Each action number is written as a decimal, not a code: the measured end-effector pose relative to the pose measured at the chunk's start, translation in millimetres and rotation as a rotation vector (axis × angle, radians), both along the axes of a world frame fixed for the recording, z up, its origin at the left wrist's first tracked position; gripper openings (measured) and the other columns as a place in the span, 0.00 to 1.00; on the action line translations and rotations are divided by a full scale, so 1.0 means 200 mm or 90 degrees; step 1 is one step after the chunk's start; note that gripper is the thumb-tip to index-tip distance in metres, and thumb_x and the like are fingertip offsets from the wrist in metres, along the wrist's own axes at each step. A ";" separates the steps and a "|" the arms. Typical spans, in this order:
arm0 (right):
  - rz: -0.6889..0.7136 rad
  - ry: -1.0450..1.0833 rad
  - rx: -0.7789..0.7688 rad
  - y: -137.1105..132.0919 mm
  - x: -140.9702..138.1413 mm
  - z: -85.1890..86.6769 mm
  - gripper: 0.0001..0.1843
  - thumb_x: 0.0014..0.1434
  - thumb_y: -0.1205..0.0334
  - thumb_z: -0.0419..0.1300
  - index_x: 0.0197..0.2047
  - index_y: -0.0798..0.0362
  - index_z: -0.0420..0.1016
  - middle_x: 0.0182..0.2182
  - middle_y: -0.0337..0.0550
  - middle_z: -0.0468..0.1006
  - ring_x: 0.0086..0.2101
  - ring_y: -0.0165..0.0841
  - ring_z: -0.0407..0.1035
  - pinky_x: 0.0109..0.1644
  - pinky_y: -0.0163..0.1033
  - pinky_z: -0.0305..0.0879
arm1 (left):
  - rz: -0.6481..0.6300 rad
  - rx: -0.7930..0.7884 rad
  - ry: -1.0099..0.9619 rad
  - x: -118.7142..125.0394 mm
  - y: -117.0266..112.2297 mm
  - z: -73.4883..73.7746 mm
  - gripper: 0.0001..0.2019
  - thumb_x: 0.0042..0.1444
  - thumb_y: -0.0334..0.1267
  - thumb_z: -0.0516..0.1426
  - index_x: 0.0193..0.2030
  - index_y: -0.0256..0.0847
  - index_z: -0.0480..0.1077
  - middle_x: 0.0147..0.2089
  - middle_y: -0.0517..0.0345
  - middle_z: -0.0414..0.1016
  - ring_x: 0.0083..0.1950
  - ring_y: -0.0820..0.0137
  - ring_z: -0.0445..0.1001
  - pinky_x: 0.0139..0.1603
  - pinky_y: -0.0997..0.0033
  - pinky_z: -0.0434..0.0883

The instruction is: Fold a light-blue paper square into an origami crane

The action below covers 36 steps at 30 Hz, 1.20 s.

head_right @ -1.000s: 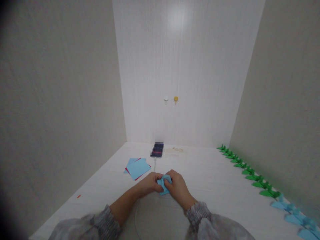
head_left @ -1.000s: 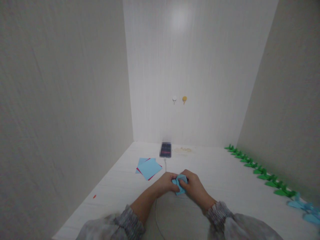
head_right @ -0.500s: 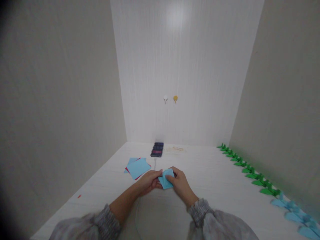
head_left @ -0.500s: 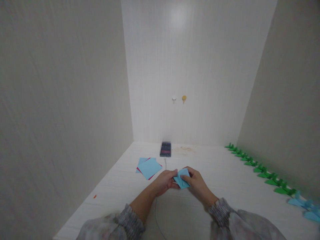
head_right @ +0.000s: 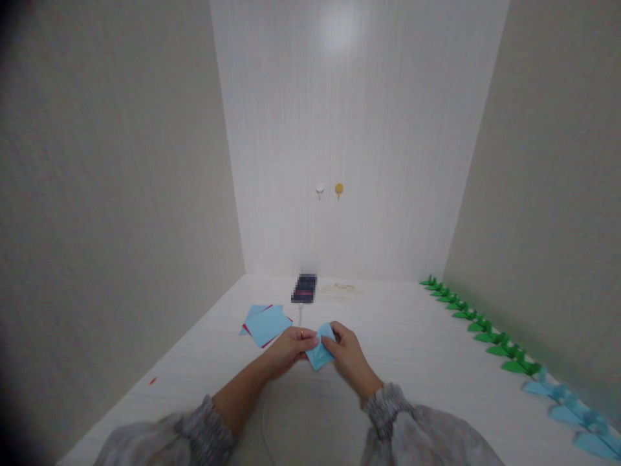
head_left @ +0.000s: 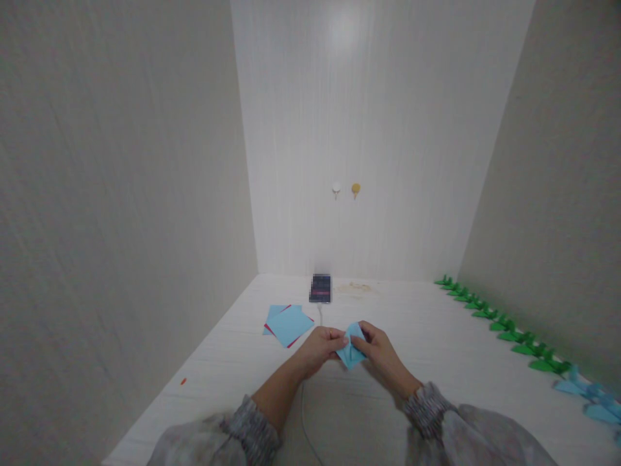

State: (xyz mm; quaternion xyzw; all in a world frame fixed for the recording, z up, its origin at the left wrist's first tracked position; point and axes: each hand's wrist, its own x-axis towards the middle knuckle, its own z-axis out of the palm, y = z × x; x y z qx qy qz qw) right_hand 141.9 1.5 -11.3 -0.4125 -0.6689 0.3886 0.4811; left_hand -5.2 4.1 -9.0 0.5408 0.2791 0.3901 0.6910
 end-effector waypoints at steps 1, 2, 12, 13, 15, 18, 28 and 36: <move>0.000 -0.001 0.002 0.00 0.00 -0.01 0.06 0.44 0.62 0.53 0.22 0.55 0.61 0.18 0.33 0.59 0.21 0.25 0.55 0.22 0.29 0.54 | -0.001 0.002 0.009 0.00 0.00 0.00 0.14 0.39 0.42 0.58 0.26 0.30 0.69 0.24 0.57 0.68 0.25 0.76 0.64 0.33 0.72 0.62; -0.001 -0.002 0.003 0.01 0.00 -0.01 0.06 0.44 0.62 0.53 0.23 0.55 0.61 0.18 0.33 0.59 0.21 0.25 0.55 0.23 0.29 0.54 | -0.001 0.006 0.019 0.00 0.00 0.00 0.14 0.38 0.42 0.58 0.26 0.30 0.69 0.25 0.56 0.68 0.25 0.75 0.65 0.33 0.72 0.62; -0.012 -0.018 0.026 -0.01 0.00 0.01 0.06 0.47 0.61 0.52 0.24 0.55 0.63 0.19 0.34 0.61 0.21 0.25 0.56 0.23 0.29 0.53 | 0.003 0.028 0.057 0.00 0.02 -0.02 0.14 0.38 0.41 0.57 0.30 0.31 0.71 0.26 0.56 0.70 0.26 0.75 0.65 0.34 0.71 0.62; -0.020 -0.027 0.036 -0.01 0.00 0.01 0.07 0.47 0.60 0.52 0.24 0.55 0.64 0.19 0.34 0.62 0.22 0.25 0.56 0.24 0.29 0.54 | 0.008 0.028 0.062 0.00 0.02 -0.02 0.14 0.38 0.41 0.57 0.29 0.31 0.71 0.25 0.57 0.70 0.25 0.75 0.65 0.33 0.72 0.62; -0.034 -0.044 0.053 -0.01 0.00 0.01 0.08 0.47 0.59 0.53 0.25 0.56 0.65 0.20 0.35 0.63 0.23 0.26 0.58 0.25 0.30 0.54 | 0.016 0.031 0.077 0.00 0.03 -0.02 0.13 0.37 0.41 0.58 0.28 0.31 0.71 0.23 0.58 0.69 0.24 0.76 0.64 0.32 0.73 0.61; -0.052 -0.053 0.053 0.00 0.00 0.01 0.11 0.47 0.56 0.53 0.25 0.56 0.67 0.20 0.36 0.65 0.23 0.26 0.58 0.25 0.30 0.55 | 0.019 0.037 0.083 0.00 0.02 -0.02 0.11 0.37 0.39 0.58 0.24 0.31 0.70 0.21 0.60 0.67 0.22 0.77 0.62 0.28 0.75 0.60; -0.033 0.018 0.013 -0.01 0.01 0.03 0.14 0.47 0.54 0.54 0.26 0.57 0.69 0.21 0.39 0.68 0.23 0.28 0.61 0.27 0.32 0.57 | 0.007 0.016 0.075 0.00 0.01 -0.02 0.08 0.36 0.35 0.58 0.23 0.31 0.70 0.19 0.61 0.67 0.20 0.77 0.62 0.27 0.74 0.61; 0.021 0.068 -0.032 -0.02 0.04 0.08 0.12 0.44 0.57 0.57 0.31 0.56 0.71 0.23 0.39 0.71 0.24 0.28 0.62 0.29 0.33 0.57 | -0.004 -0.013 0.049 -0.02 0.01 -0.02 0.08 0.35 0.33 0.58 0.25 0.30 0.71 0.21 0.59 0.69 0.21 0.77 0.64 0.27 0.75 0.61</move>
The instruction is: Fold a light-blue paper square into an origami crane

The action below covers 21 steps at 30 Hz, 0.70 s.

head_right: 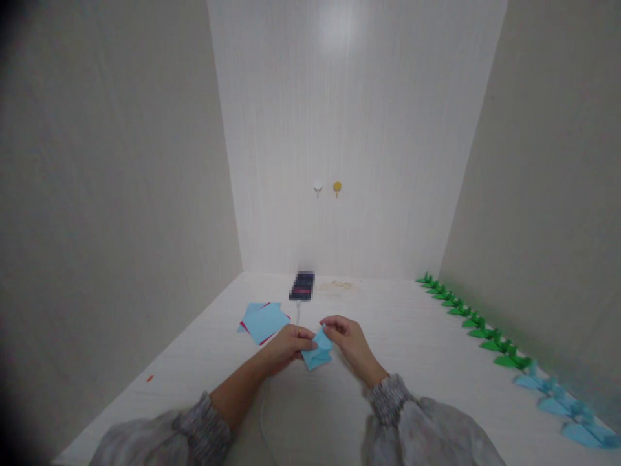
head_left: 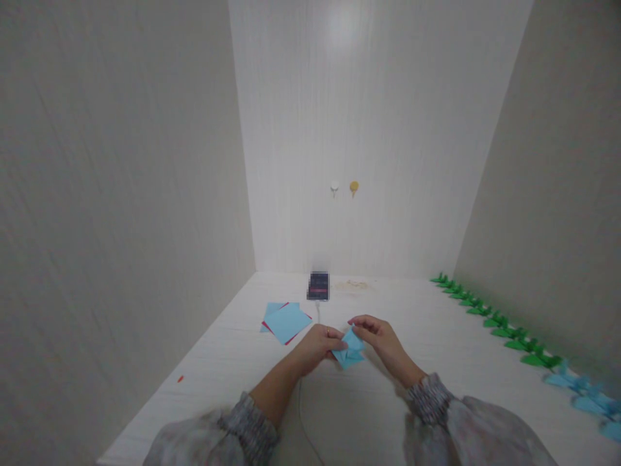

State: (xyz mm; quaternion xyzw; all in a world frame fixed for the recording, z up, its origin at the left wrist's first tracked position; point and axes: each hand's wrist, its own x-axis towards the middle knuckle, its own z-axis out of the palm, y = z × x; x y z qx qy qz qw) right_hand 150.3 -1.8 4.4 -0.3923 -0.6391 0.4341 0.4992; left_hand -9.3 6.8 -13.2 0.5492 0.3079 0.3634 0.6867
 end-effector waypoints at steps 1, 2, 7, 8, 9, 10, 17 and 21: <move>0.003 0.000 -0.004 0.00 0.00 0.00 0.12 0.43 0.58 0.57 0.30 0.56 0.71 0.22 0.38 0.70 0.24 0.28 0.62 0.28 0.33 0.57 | -0.006 -0.003 0.001 0.00 0.00 0.00 0.08 0.35 0.33 0.58 0.24 0.30 0.70 0.20 0.59 0.68 0.21 0.77 0.64 0.27 0.75 0.61; 0.003 0.000 -0.006 0.01 0.00 -0.01 0.11 0.43 0.59 0.57 0.29 0.56 0.71 0.22 0.38 0.70 0.23 0.27 0.61 0.28 0.33 0.57 | -0.010 -0.006 0.003 0.00 0.00 0.00 0.08 0.35 0.34 0.58 0.23 0.30 0.70 0.20 0.59 0.68 0.21 0.77 0.64 0.27 0.75 0.61; -0.022 -0.005 -0.003 0.02 0.00 -0.02 0.07 0.42 0.61 0.57 0.25 0.57 0.70 0.20 0.37 0.69 0.23 0.27 0.61 0.28 0.32 0.56 | -0.021 -0.017 0.019 0.00 -0.01 0.00 0.09 0.33 0.34 0.59 0.25 0.30 0.71 0.22 0.57 0.70 0.22 0.76 0.65 0.29 0.73 0.62; -0.026 -0.006 -0.005 0.02 0.00 -0.02 0.07 0.42 0.62 0.57 0.24 0.57 0.70 0.20 0.37 0.69 0.23 0.27 0.61 0.28 0.32 0.56 | -0.020 -0.019 0.022 0.00 -0.01 0.00 0.09 0.33 0.33 0.59 0.25 0.30 0.71 0.22 0.57 0.70 0.22 0.76 0.65 0.29 0.73 0.62; -0.027 -0.006 -0.009 0.01 0.00 -0.02 0.07 0.42 0.62 0.57 0.24 0.57 0.70 0.20 0.37 0.69 0.23 0.27 0.61 0.28 0.32 0.56 | -0.019 -0.020 0.024 0.00 -0.01 0.00 0.10 0.33 0.33 0.59 0.25 0.30 0.71 0.22 0.57 0.70 0.23 0.76 0.65 0.29 0.73 0.62; -0.027 -0.005 -0.013 0.01 0.00 -0.01 0.07 0.42 0.62 0.56 0.24 0.57 0.70 0.20 0.37 0.69 0.23 0.27 0.61 0.28 0.32 0.56 | -0.018 -0.021 0.026 0.00 -0.01 0.00 0.10 0.32 0.33 0.59 0.25 0.30 0.71 0.22 0.57 0.70 0.23 0.76 0.65 0.30 0.73 0.62; -0.049 -0.014 0.004 0.01 0.00 -0.01 0.08 0.44 0.61 0.55 0.25 0.57 0.71 0.22 0.39 0.71 0.25 0.29 0.62 0.31 0.33 0.57 | -0.025 -0.012 0.020 0.00 -0.01 0.00 0.10 0.32 0.32 0.58 0.26 0.29 0.71 0.24 0.56 0.71 0.24 0.75 0.66 0.30 0.73 0.62; -0.043 -0.014 0.002 0.00 0.00 -0.01 0.11 0.46 0.58 0.54 0.26 0.58 0.71 0.22 0.40 0.70 0.25 0.29 0.62 0.31 0.33 0.58 | -0.011 -0.011 0.024 0.00 -0.01 0.01 0.10 0.32 0.31 0.58 0.26 0.30 0.71 0.23 0.56 0.70 0.24 0.74 0.66 0.29 0.73 0.62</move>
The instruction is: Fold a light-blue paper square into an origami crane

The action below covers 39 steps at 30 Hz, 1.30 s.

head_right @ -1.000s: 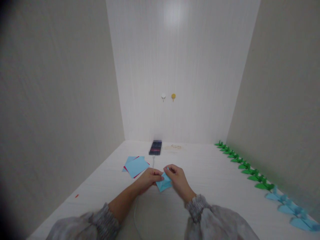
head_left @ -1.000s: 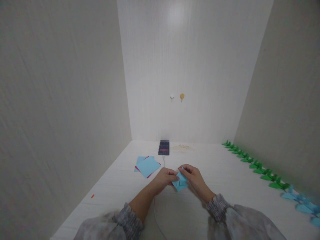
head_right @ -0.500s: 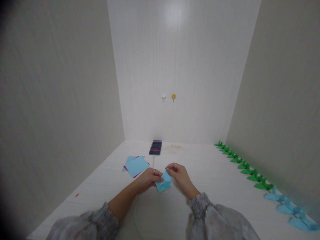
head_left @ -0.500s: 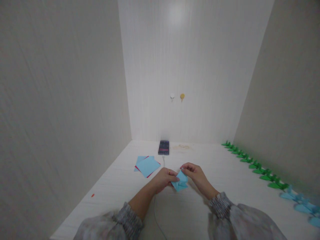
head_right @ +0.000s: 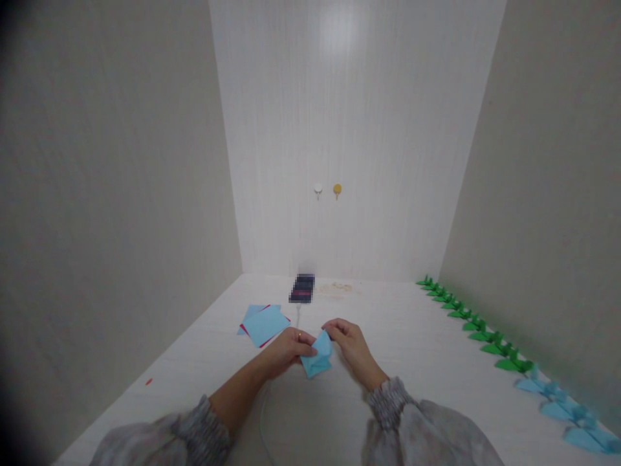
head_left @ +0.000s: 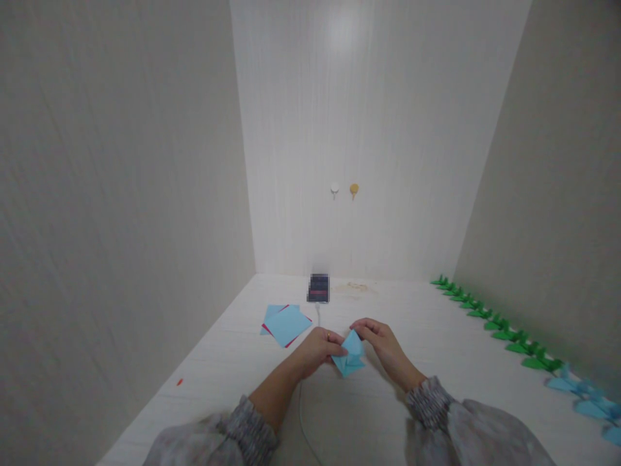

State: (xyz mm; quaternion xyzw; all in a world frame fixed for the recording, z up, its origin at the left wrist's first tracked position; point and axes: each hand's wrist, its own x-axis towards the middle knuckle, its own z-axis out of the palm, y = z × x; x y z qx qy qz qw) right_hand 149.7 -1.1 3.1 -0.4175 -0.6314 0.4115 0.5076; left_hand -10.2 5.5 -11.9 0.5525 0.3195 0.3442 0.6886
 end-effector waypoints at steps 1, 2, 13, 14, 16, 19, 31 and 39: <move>0.005 -0.002 0.001 0.00 0.00 0.00 0.12 0.46 0.57 0.54 0.26 0.58 0.71 0.22 0.40 0.70 0.25 0.28 0.62 0.30 0.33 0.58 | 0.006 0.003 -0.001 0.00 0.00 0.00 0.09 0.33 0.31 0.58 0.25 0.30 0.71 0.23 0.56 0.70 0.23 0.74 0.66 0.29 0.73 0.62; 0.010 -0.007 0.002 0.00 -0.01 0.00 0.12 0.46 0.57 0.54 0.26 0.58 0.71 0.21 0.39 0.70 0.24 0.28 0.62 0.30 0.32 0.57 | 0.011 0.007 -0.002 0.00 0.00 0.00 0.08 0.33 0.31 0.58 0.24 0.30 0.71 0.22 0.57 0.70 0.23 0.75 0.66 0.28 0.73 0.62; 0.020 -0.046 -0.030 0.01 -0.01 -0.03 0.12 0.45 0.57 0.55 0.22 0.58 0.72 0.18 0.39 0.70 0.21 0.27 0.61 0.25 0.31 0.56 | 0.003 0.025 0.032 0.01 0.01 -0.02 0.08 0.33 0.32 0.57 0.24 0.30 0.71 0.20 0.60 0.68 0.21 0.77 0.64 0.28 0.73 0.61; 0.018 -0.048 -0.028 0.01 -0.01 -0.03 0.13 0.45 0.56 0.54 0.23 0.58 0.72 0.19 0.40 0.71 0.22 0.28 0.62 0.26 0.32 0.57 | 0.004 0.024 0.036 0.01 0.01 -0.02 0.08 0.33 0.32 0.57 0.24 0.30 0.71 0.20 0.60 0.68 0.21 0.76 0.64 0.28 0.73 0.62; 0.012 -0.049 -0.028 0.00 -0.01 -0.03 0.14 0.46 0.56 0.54 0.24 0.58 0.73 0.21 0.41 0.72 0.24 0.29 0.63 0.28 0.32 0.57 | 0.009 0.022 0.043 0.01 0.01 -0.02 0.09 0.33 0.31 0.57 0.25 0.30 0.71 0.21 0.59 0.69 0.22 0.76 0.65 0.28 0.73 0.62; 0.002 -0.047 -0.027 0.01 0.00 -0.02 0.15 0.46 0.55 0.53 0.24 0.58 0.73 0.21 0.42 0.72 0.24 0.29 0.63 0.29 0.32 0.58 | 0.018 0.017 0.051 0.01 0.01 -0.02 0.08 0.32 0.31 0.57 0.24 0.30 0.71 0.21 0.58 0.70 0.22 0.75 0.65 0.27 0.73 0.62; 0.025 -0.056 -0.031 0.01 0.00 -0.03 0.13 0.41 0.55 0.59 0.26 0.57 0.72 0.18 0.37 0.69 0.20 0.26 0.60 0.24 0.31 0.55 | 0.027 0.029 0.040 0.00 0.01 -0.03 0.08 0.32 0.32 0.57 0.22 0.30 0.71 0.19 0.59 0.68 0.21 0.76 0.64 0.27 0.73 0.63; 0.026 -0.048 -0.047 0.02 -0.01 -0.04 0.14 0.43 0.55 0.56 0.22 0.59 0.73 0.17 0.38 0.70 0.19 0.26 0.60 0.25 0.32 0.55 | 0.012 0.023 0.055 0.01 0.03 -0.05 0.10 0.32 0.33 0.58 0.25 0.29 0.71 0.21 0.58 0.69 0.22 0.75 0.66 0.28 0.72 0.63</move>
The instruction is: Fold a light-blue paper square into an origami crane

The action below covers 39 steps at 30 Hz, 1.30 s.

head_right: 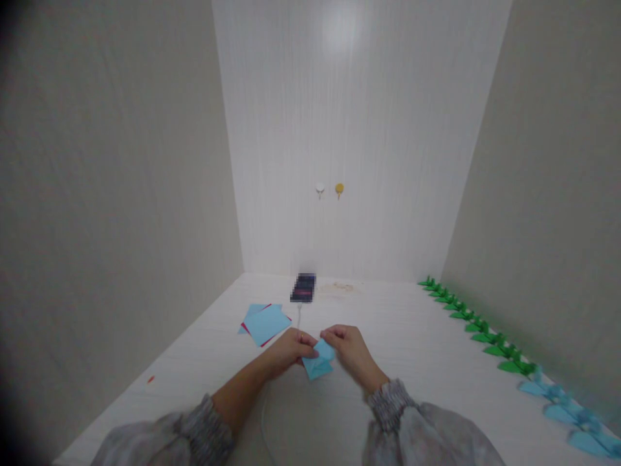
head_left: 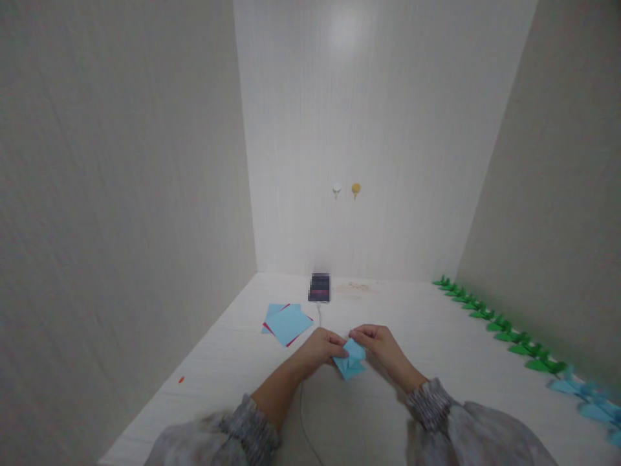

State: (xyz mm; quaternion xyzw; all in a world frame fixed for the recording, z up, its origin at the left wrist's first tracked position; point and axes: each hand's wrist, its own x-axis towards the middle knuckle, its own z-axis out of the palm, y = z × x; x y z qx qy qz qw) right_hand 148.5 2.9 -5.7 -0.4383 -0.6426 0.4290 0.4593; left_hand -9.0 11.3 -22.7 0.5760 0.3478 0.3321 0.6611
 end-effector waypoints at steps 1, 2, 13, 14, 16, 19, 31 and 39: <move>0.000 0.004 -0.001 0.00 0.00 0.00 0.14 0.43 0.55 0.56 0.22 0.59 0.73 0.17 0.39 0.70 0.20 0.27 0.60 0.25 0.32 0.56 | 0.000 0.000 0.005 0.00 0.00 0.00 0.11 0.32 0.33 0.58 0.25 0.30 0.71 0.21 0.58 0.70 0.22 0.75 0.66 0.29 0.72 0.63; 0.001 0.008 -0.002 -0.01 0.00 0.01 0.15 0.44 0.55 0.56 0.22 0.59 0.73 0.17 0.39 0.71 0.20 0.27 0.61 0.26 0.32 0.56 | 0.001 0.001 0.010 0.00 0.00 0.01 0.11 0.32 0.33 0.58 0.26 0.30 0.71 0.21 0.58 0.70 0.22 0.75 0.66 0.29 0.72 0.63; -0.058 0.000 0.031 0.00 0.02 0.02 0.19 0.45 0.49 0.53 0.18 0.57 0.71 0.16 0.41 0.70 0.21 0.30 0.62 0.29 0.34 0.57 | 0.009 0.009 0.068 0.00 -0.01 0.01 0.11 0.32 0.32 0.58 0.27 0.32 0.73 0.21 0.58 0.71 0.22 0.74 0.66 0.27 0.72 0.63; -0.075 0.002 0.047 0.00 0.02 0.03 0.20 0.46 0.49 0.52 0.17 0.57 0.71 0.16 0.41 0.70 0.22 0.30 0.62 0.29 0.34 0.57 | 0.013 0.011 0.076 0.00 -0.01 0.01 0.11 0.31 0.33 0.58 0.27 0.32 0.73 0.21 0.58 0.71 0.22 0.74 0.66 0.27 0.72 0.62; -0.096 0.009 0.071 -0.01 0.02 0.05 0.22 0.48 0.48 0.50 0.18 0.57 0.70 0.17 0.41 0.69 0.23 0.30 0.62 0.30 0.35 0.57 | 0.017 0.013 0.076 0.00 0.00 0.00 0.11 0.32 0.33 0.58 0.26 0.31 0.72 0.21 0.57 0.71 0.22 0.73 0.66 0.27 0.72 0.63; -0.069 -0.007 0.074 -0.01 0.02 0.04 0.20 0.48 0.49 0.51 0.21 0.57 0.71 0.18 0.41 0.69 0.23 0.29 0.62 0.29 0.33 0.57 | 0.022 0.010 0.054 0.00 0.00 0.01 0.10 0.32 0.33 0.57 0.25 0.31 0.72 0.21 0.58 0.70 0.22 0.74 0.66 0.28 0.72 0.63; -0.002 -0.034 -0.009 0.02 0.01 -0.05 0.15 0.43 0.54 0.57 0.20 0.59 0.72 0.14 0.37 0.68 0.17 0.24 0.57 0.20 0.30 0.51 | 0.016 0.019 0.046 0.01 -0.01 0.02 0.10 0.32 0.37 0.59 0.23 0.31 0.71 0.19 0.60 0.68 0.21 0.75 0.63 0.27 0.72 0.62; -0.009 -0.035 -0.009 0.02 0.01 -0.04 0.18 0.44 0.52 0.55 0.17 0.59 0.69 0.12 0.35 0.63 0.16 0.23 0.54 0.19 0.30 0.48 | 0.024 0.054 0.067 0.01 -0.01 0.01 0.17 0.35 0.47 0.57 0.22 0.31 0.70 0.17 0.61 0.65 0.20 0.77 0.60 0.25 0.75 0.58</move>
